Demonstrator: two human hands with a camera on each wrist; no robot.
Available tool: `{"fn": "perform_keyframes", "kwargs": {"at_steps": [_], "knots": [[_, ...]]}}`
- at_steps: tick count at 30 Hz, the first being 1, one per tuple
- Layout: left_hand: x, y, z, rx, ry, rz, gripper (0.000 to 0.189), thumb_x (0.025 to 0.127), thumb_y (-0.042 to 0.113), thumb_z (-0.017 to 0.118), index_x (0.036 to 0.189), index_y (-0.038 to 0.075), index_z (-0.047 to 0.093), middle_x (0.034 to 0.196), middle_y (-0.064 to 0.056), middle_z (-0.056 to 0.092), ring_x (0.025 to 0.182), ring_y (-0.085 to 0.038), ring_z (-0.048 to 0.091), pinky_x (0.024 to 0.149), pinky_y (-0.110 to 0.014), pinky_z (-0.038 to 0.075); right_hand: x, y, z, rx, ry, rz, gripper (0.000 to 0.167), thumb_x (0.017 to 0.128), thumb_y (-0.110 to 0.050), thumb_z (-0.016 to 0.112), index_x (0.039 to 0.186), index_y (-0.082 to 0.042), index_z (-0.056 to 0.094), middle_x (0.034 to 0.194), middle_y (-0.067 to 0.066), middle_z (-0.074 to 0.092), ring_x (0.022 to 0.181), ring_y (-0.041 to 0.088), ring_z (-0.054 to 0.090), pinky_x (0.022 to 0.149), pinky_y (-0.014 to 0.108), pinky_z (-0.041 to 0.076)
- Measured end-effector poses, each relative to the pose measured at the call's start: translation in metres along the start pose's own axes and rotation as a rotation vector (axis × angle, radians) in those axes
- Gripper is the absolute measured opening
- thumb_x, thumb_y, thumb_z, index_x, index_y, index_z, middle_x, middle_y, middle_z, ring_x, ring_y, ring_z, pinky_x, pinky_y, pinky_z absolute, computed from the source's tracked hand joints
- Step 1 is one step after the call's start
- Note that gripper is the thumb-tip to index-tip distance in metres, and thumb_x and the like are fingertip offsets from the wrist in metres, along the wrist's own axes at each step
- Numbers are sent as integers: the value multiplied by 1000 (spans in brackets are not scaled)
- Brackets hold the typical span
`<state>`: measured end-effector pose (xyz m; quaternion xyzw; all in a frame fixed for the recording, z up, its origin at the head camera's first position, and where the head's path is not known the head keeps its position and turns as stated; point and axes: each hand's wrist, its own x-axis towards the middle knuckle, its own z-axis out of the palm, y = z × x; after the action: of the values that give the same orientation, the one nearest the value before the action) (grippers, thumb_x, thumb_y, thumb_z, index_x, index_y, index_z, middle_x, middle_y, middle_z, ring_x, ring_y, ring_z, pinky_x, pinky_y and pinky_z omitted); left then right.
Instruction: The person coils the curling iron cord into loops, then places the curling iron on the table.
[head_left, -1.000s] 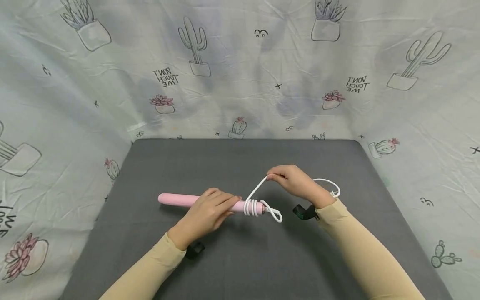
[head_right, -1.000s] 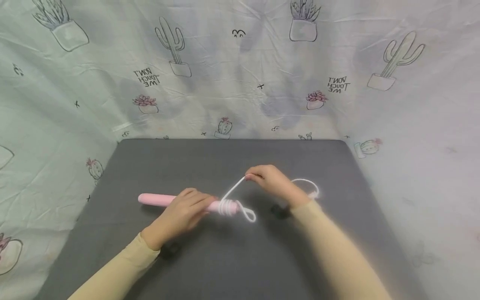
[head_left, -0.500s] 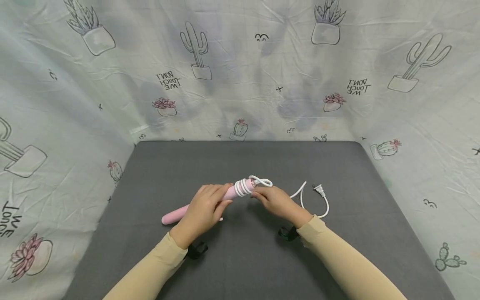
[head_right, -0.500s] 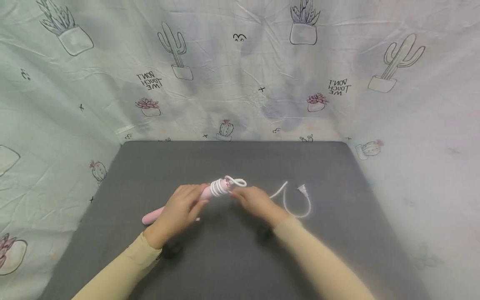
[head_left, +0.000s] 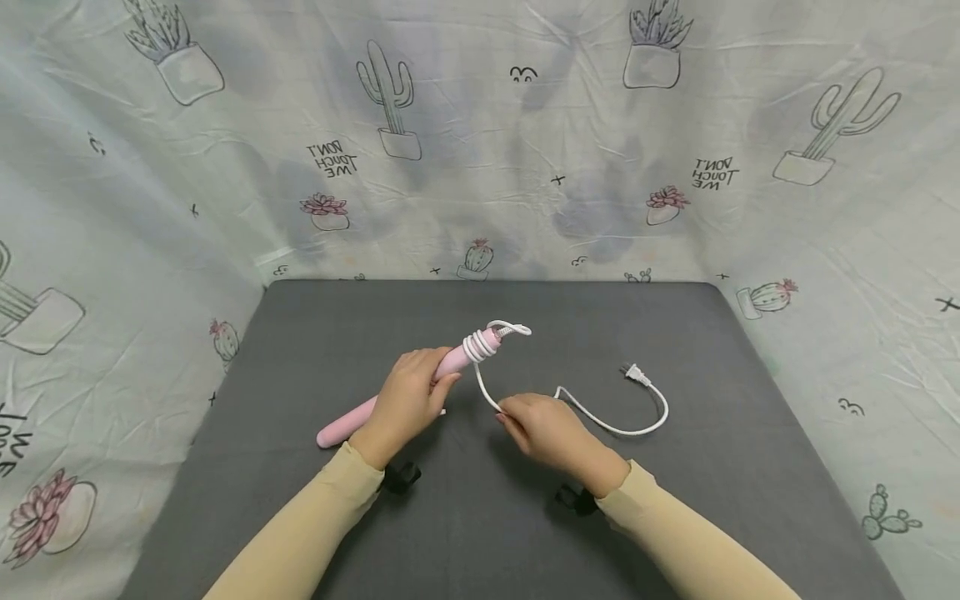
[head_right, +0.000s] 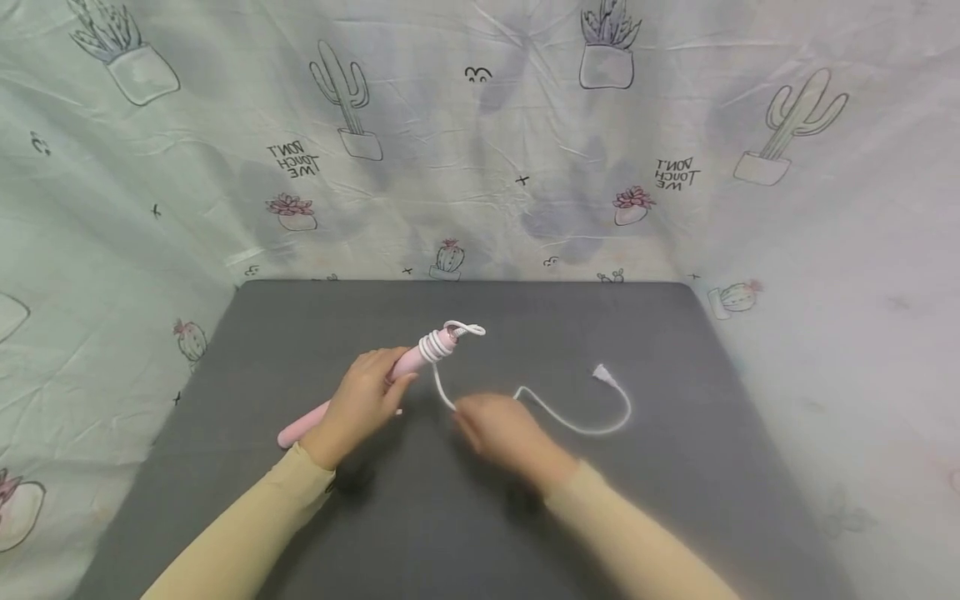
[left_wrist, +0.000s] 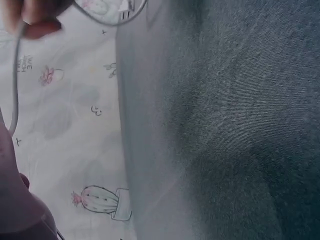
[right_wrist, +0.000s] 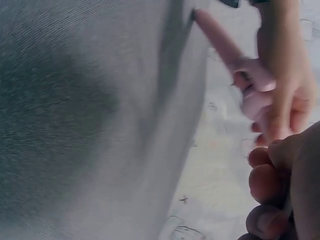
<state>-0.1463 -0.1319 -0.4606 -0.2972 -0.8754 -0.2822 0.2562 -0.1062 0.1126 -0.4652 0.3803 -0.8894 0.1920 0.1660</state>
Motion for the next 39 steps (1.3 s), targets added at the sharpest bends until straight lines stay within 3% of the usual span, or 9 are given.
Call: {"fn": "perform_keyframes", "kwargs": {"at_steps": [7,11,16,24,31,39], "knots": [[-1,-2,2,96,-36,-116,31,89,28,70,114,11,62,96,-3,65,96,-28,57,81,-47,46,1,-9,-20,-5,72,-112,6,94,-15,59,90,-12,63,73,-8,52,63,7,47,57,26,44],[-3,-1,5,105,-90,-177,32,91,34,67,116,14,60,98,0,64,96,-24,56,68,-44,49,2,-12,-31,4,91,-153,10,96,-16,56,91,-12,63,75,-8,53,64,6,48,57,25,45],[-6,-2,9,100,-131,-195,31,92,33,66,115,12,61,102,-1,62,93,-21,55,67,-41,49,0,-6,-41,23,95,-152,9,95,-17,57,91,-13,63,73,-10,51,62,3,45,55,22,42],[-4,-6,8,98,-249,-80,32,97,21,59,124,5,56,105,-7,59,96,-25,53,75,-41,49,-11,12,-44,54,74,-48,6,93,-16,59,90,-15,64,76,-12,53,65,3,48,58,23,43],[-3,-10,10,107,-230,-125,33,97,25,59,124,6,57,105,-6,60,97,-25,54,73,-43,49,-14,4,-38,22,22,-29,3,91,-17,62,92,-14,62,76,-12,51,66,2,47,58,24,44],[0,-15,11,109,-176,-218,31,96,25,60,121,6,59,107,-8,61,98,-28,55,75,-48,49,-23,7,-41,35,-51,261,5,94,-22,64,91,-21,60,71,-17,45,59,2,42,55,23,38]]}}
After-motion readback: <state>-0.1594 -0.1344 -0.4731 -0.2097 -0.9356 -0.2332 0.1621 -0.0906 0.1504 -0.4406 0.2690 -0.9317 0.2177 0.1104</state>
